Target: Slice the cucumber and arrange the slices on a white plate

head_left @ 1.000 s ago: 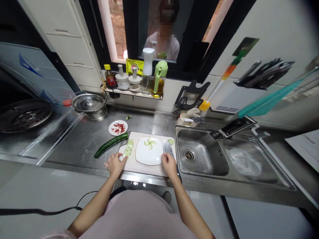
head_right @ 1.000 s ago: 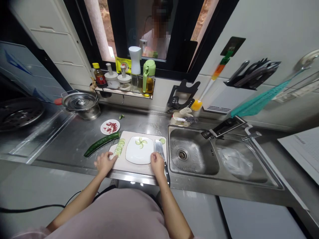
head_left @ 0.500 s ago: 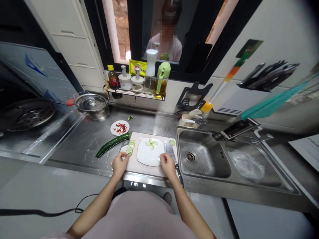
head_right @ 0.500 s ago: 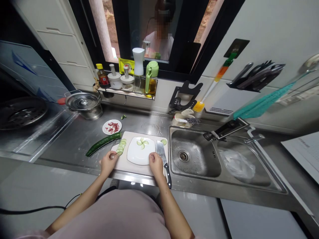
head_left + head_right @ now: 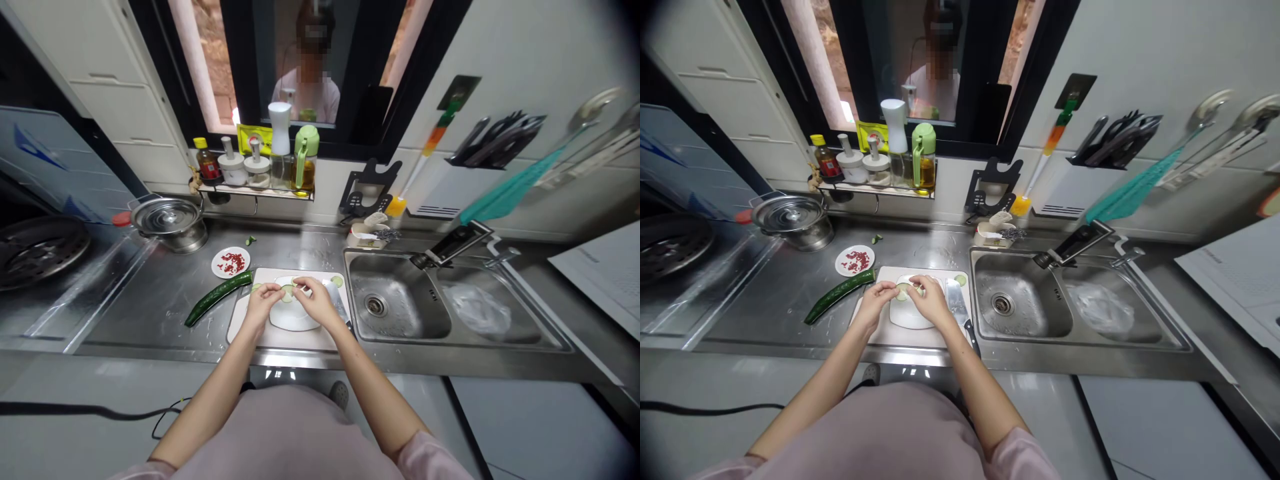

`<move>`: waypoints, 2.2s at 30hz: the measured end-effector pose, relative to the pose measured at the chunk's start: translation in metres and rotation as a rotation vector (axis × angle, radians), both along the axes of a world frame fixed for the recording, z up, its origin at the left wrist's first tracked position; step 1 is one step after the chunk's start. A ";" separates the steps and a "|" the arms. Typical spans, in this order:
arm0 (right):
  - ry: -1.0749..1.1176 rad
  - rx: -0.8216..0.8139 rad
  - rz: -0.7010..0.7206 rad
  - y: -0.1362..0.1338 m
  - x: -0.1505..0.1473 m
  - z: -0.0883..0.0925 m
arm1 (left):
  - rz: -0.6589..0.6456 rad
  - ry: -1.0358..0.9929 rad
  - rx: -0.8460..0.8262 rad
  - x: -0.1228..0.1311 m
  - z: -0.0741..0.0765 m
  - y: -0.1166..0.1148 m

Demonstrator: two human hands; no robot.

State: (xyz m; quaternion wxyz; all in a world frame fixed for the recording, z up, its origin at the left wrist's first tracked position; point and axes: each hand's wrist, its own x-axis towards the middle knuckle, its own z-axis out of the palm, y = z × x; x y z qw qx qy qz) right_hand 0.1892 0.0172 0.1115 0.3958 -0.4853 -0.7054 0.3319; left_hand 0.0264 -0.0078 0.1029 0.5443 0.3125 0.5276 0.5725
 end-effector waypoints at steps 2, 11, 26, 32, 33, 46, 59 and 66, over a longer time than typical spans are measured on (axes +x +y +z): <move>0.001 0.016 0.012 0.002 -0.002 0.003 | -0.037 0.006 0.021 0.005 0.004 0.002; -0.016 0.029 0.047 0.000 0.001 0.004 | 0.011 0.147 0.056 0.009 0.004 -0.001; -0.173 0.290 0.080 -0.008 0.012 0.006 | -0.074 0.043 -0.158 0.013 0.016 0.001; -0.152 0.250 0.066 -0.011 0.015 0.000 | -0.045 0.023 -0.012 0.016 0.012 0.005; -0.142 0.239 0.063 -0.011 0.014 -0.001 | -0.047 0.015 0.008 0.016 0.010 0.006; -0.010 -0.024 0.001 -0.006 0.012 -0.017 | -0.081 0.089 0.082 0.022 -0.006 0.013; 0.117 -0.280 -0.066 -0.003 0.029 -0.047 | -0.126 0.125 0.130 0.039 -0.034 0.021; -0.081 -0.330 -0.135 -0.007 0.052 -0.081 | -0.270 0.237 0.005 0.053 -0.072 0.028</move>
